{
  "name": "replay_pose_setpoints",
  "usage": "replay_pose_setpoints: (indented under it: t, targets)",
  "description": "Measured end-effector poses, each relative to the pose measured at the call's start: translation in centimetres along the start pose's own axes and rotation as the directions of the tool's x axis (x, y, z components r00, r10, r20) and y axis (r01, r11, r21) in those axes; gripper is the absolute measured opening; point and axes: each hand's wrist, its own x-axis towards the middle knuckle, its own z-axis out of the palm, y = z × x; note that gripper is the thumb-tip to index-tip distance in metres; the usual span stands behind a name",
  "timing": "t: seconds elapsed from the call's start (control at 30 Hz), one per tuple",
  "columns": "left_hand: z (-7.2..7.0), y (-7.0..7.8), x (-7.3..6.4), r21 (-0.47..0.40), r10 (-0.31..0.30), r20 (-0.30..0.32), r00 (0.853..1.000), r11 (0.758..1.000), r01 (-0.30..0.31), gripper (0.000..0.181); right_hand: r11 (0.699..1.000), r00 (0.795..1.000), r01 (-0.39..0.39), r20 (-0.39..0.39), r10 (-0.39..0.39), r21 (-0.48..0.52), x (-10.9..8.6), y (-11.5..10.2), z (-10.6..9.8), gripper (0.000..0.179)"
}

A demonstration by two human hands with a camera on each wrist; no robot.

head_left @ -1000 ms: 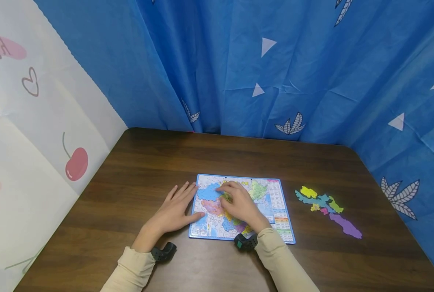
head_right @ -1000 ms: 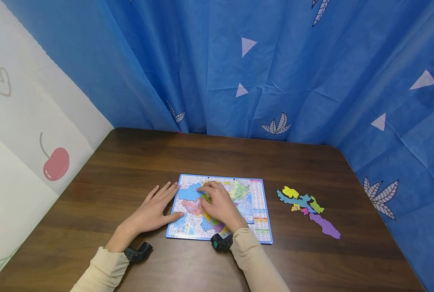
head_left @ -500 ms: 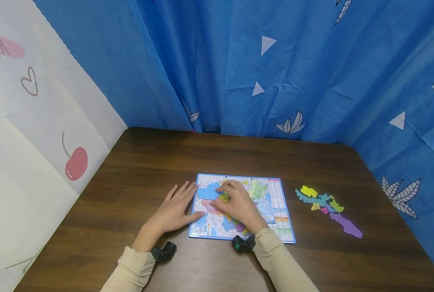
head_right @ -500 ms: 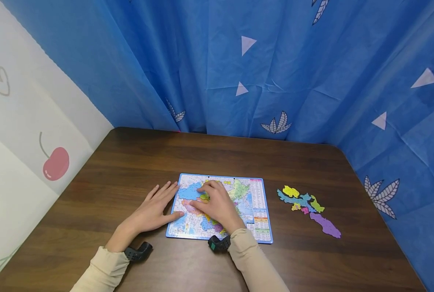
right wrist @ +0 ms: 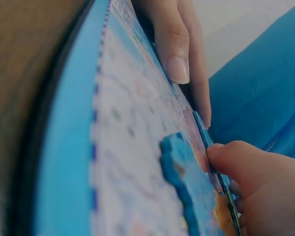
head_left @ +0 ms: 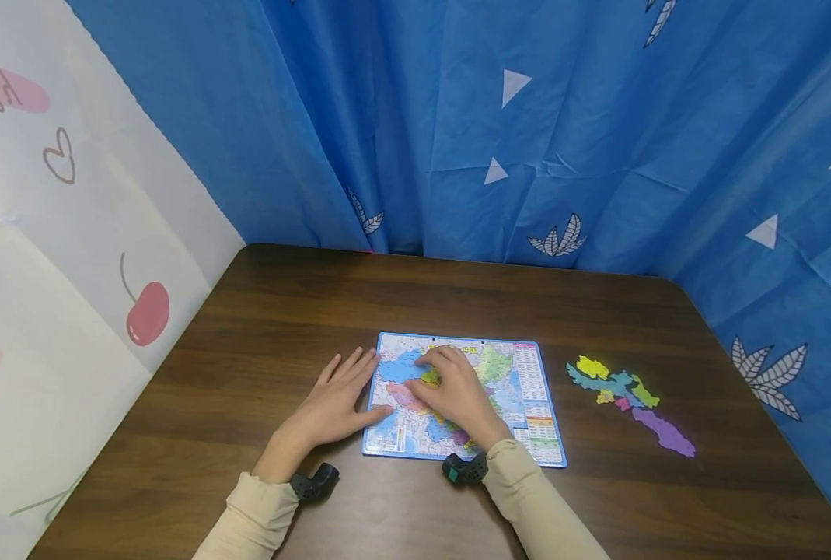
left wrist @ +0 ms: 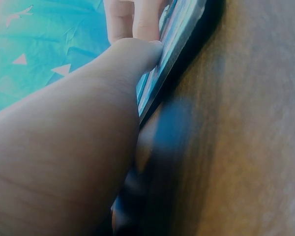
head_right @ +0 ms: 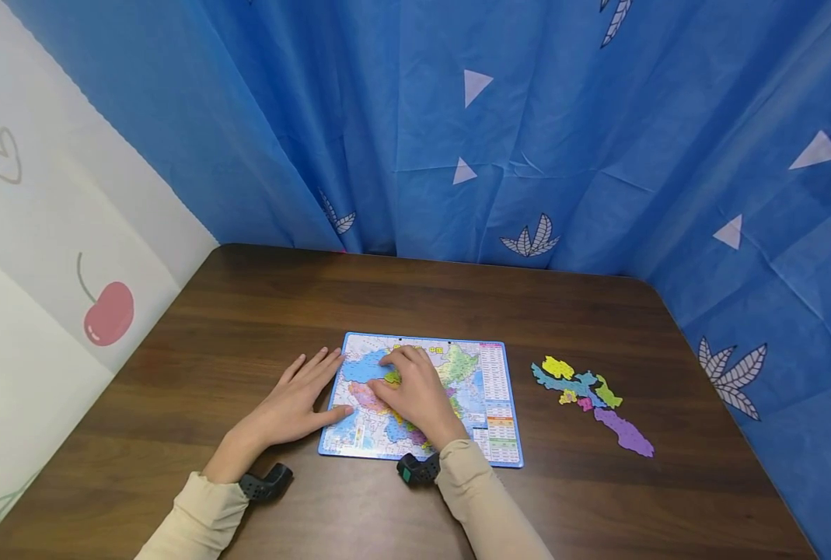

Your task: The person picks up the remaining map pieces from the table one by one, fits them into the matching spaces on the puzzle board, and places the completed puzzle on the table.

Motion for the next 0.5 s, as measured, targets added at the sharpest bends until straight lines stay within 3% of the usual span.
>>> replay_pose_setpoints:
  t: [0.5]
  targets:
    - [0.00, 0.01, 0.02, -0.003, 0.000, 0.001, 1.000, 1.000, 0.000, 0.092, 1.000, 1.000, 0.015, 0.003, -0.015, -0.019, -0.16, -0.07, -0.16, 0.037]
